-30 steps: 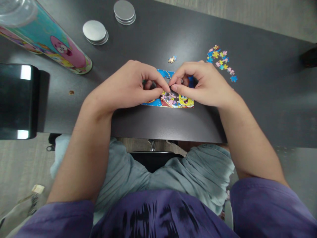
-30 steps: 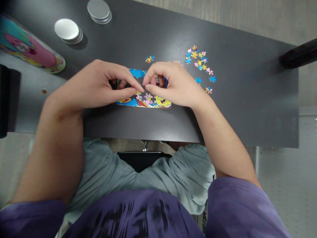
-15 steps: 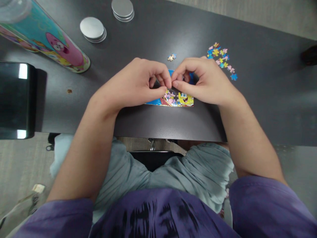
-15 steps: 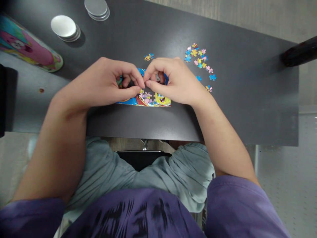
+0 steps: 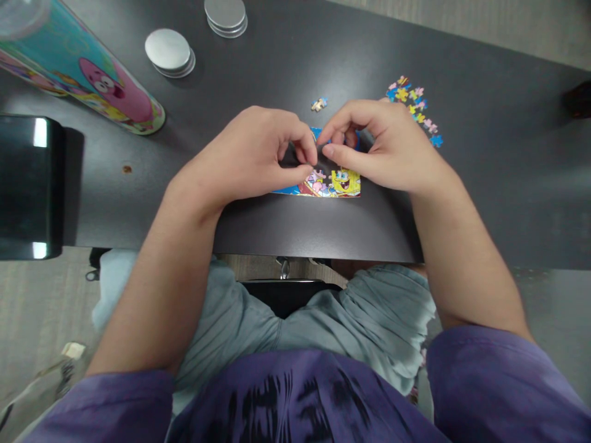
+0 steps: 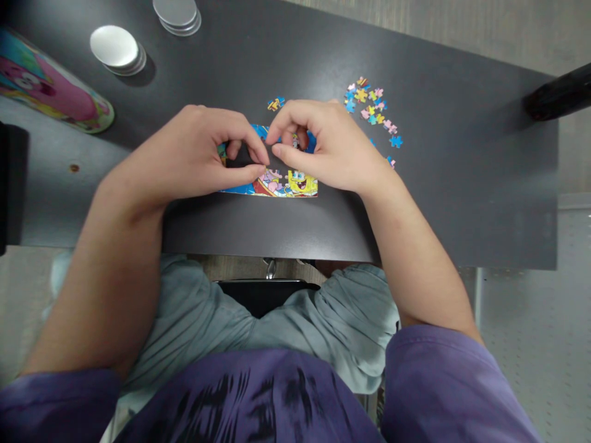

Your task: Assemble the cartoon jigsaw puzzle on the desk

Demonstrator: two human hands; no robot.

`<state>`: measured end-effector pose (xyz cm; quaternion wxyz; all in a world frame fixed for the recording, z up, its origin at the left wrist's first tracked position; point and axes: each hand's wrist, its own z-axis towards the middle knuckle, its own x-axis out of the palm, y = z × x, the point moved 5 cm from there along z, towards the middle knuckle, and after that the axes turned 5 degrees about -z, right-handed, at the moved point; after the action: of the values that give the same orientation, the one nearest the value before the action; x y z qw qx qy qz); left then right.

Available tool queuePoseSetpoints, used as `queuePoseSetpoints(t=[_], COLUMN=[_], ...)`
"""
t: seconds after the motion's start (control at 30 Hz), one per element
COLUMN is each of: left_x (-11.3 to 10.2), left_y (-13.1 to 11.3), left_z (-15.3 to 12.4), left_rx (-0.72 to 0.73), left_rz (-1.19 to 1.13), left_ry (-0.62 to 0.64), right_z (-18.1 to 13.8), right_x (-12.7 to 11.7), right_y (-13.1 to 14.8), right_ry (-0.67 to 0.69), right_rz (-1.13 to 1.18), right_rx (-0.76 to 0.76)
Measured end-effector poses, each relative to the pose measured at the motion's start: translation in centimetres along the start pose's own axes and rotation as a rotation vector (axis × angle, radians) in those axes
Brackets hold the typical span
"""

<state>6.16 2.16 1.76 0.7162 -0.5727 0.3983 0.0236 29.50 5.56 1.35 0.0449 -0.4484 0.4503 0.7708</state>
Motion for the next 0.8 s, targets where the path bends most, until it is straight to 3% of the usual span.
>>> queuePoseSetpoints(t=[0.37,0.47,0.67,0.8], left_x=[0.1,-0.4,-1.5,-1.9], left_y=[-0.3,-0.7,-0.3,-0.8], left_z=[-0.1,-0.3,-0.4,-1.5], left_rx=[0.058,0.078,0.078,0.095], left_rz=[0.061,0.063,0.109,0.075], left_ry=[0.018,-0.055,-0.205,-0.277], right_z=[0.1,0.1,0.4,0.2], right_x=[-1.2,-2.2,-4.5,-5.7], right_y=[-0.7,-0.8,-2.7,-3.7], right_ry=[-0.1,-0.155,-0.344,-0.408], right_rz=[0.028,0.037,0.083,-0.007], right_rx=[-0.126,-0.156,-0.066,-0.006])
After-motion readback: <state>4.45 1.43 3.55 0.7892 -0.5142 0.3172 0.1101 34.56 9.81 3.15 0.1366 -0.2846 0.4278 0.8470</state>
